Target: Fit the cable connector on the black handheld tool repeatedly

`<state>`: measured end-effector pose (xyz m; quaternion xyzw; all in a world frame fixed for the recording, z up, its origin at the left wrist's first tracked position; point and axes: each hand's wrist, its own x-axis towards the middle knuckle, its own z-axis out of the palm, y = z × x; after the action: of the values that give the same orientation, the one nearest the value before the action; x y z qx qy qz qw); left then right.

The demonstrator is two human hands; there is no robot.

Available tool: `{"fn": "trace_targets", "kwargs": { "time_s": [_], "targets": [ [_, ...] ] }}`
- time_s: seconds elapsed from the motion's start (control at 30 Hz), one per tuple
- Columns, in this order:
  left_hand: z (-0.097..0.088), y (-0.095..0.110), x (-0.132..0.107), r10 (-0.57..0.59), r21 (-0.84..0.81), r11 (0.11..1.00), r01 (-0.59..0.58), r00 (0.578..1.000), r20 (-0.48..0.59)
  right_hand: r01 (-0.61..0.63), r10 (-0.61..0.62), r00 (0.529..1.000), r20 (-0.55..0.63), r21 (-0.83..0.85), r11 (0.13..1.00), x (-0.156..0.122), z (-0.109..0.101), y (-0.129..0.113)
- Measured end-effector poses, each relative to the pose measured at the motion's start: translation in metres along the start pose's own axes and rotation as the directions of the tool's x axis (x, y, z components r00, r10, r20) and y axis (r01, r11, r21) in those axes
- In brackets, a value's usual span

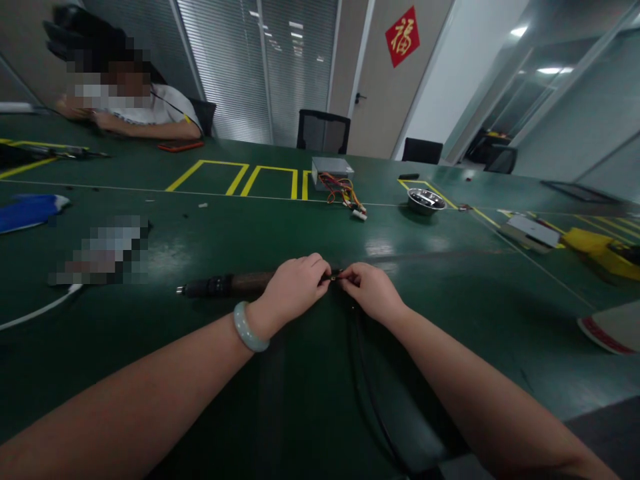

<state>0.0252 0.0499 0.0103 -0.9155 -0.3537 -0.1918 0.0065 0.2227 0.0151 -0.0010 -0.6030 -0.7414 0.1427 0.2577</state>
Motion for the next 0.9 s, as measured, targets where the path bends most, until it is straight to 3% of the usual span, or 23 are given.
{"fn": "trace_targets", "kwargs": {
  "time_s": [0.5, 0.7, 0.9],
  "targets": [
    [-0.002, 0.0, -0.003, -0.003, -0.018, 1.0, 0.003, 1.0, -0.018, -0.02, 0.023, 0.999, -0.036, 0.065, 0.998, -0.001, 0.004, -0.001],
    [-0.001, 0.0, -0.003, -0.004, -0.007, 1.0, 0.004, 1.0, -0.016, 0.113, -0.123, 0.988, -0.091, -0.11, 0.987, -0.001, 0.005, -0.009],
    [-0.003, 0.002, -0.002, -0.017, 0.015, 1.0, 0.017, 1.0, 0.006, 0.231, -0.26, 0.964, -0.063, -0.296, 0.927, 0.005, 0.006, -0.007]
  ]
}}
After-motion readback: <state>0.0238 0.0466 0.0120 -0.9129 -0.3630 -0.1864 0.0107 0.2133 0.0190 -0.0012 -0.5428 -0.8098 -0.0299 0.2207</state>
